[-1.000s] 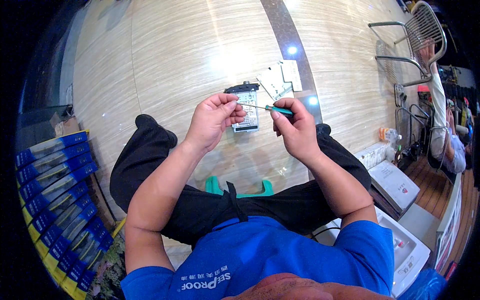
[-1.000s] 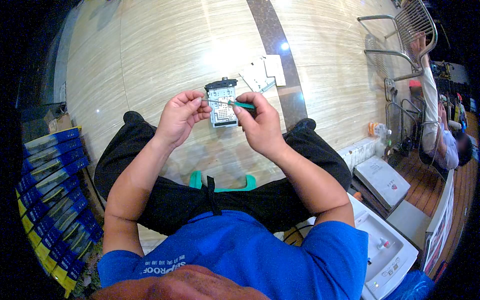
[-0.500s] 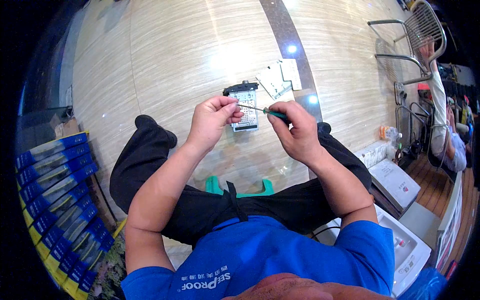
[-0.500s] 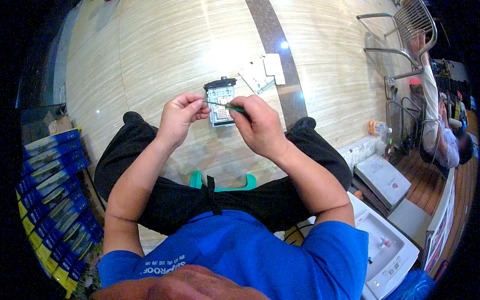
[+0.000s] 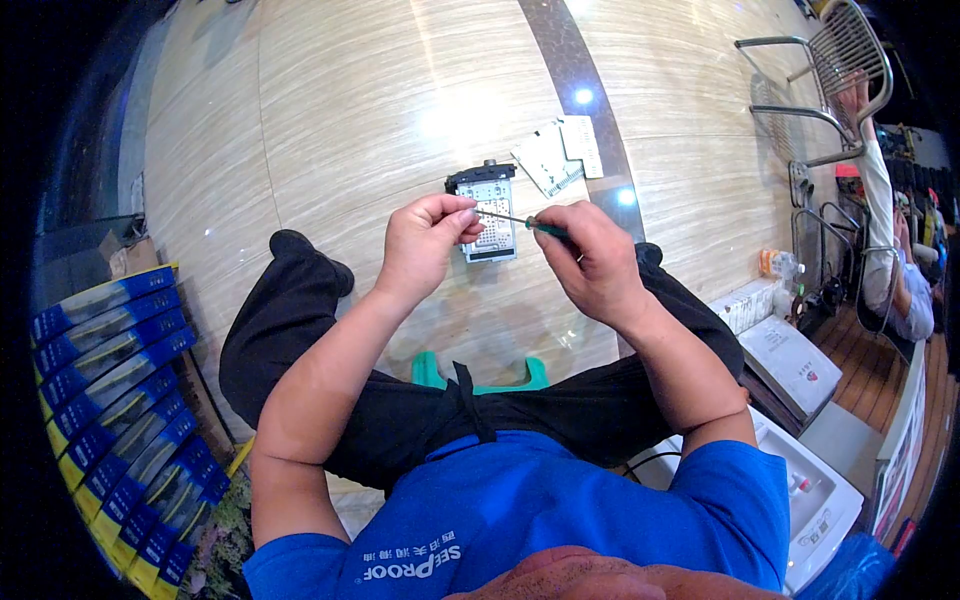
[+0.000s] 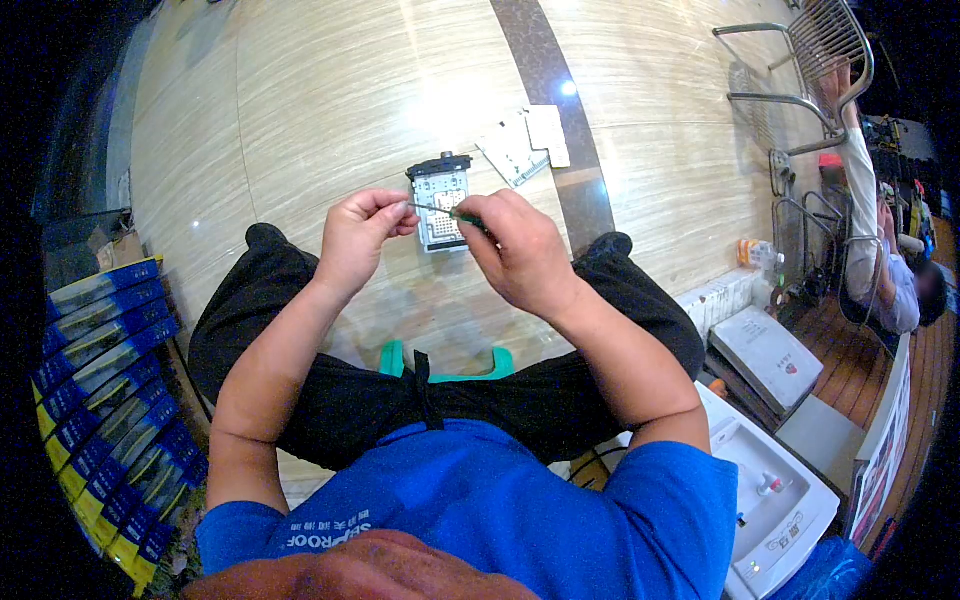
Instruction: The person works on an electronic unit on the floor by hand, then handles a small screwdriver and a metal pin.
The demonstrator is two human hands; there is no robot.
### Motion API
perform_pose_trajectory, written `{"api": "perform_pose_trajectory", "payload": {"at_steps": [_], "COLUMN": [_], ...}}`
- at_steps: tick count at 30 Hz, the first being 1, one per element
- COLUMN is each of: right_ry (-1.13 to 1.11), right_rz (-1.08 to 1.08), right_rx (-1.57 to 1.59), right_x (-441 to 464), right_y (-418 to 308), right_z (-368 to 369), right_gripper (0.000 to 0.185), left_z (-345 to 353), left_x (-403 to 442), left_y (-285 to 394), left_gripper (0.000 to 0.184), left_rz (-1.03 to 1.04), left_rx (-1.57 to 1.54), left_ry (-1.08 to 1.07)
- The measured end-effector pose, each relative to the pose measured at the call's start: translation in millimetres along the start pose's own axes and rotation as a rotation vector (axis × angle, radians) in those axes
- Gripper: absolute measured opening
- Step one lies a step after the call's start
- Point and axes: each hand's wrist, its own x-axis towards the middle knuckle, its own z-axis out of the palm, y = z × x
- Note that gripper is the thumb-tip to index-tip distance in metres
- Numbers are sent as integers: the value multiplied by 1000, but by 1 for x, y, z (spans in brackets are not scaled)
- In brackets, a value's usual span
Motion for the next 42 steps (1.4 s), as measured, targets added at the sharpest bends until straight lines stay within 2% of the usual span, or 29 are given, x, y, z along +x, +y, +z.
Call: {"api": "perform_pose_trajectory", "payload": {"at_steps": [11, 17, 28, 35, 42], "right_ry": [-77, -39, 22, 59, 69], "right_rz": [-12, 16, 4, -33, -27], "right_rx": [-53, -8, 69, 55, 71], "right_x": [-3, -6, -5, -4, -4], "right_y": [-2, -1, -1, -2, -4], "right_z": [1, 4, 4, 3, 1], "right_gripper": [23, 23, 23, 22, 20], "left_z": [4, 1, -3, -7, -9], "left_x": [-1, 0, 1, 2, 4], "left_y": [-1, 1, 1, 1, 7], "left_gripper": [16, 19, 11, 8, 12], "left_rz": [1, -13, -56, -41, -8], "left_rx": [-2, 27, -281, -326, -347], "left_ry": [33, -2, -45, -81, -62]}}
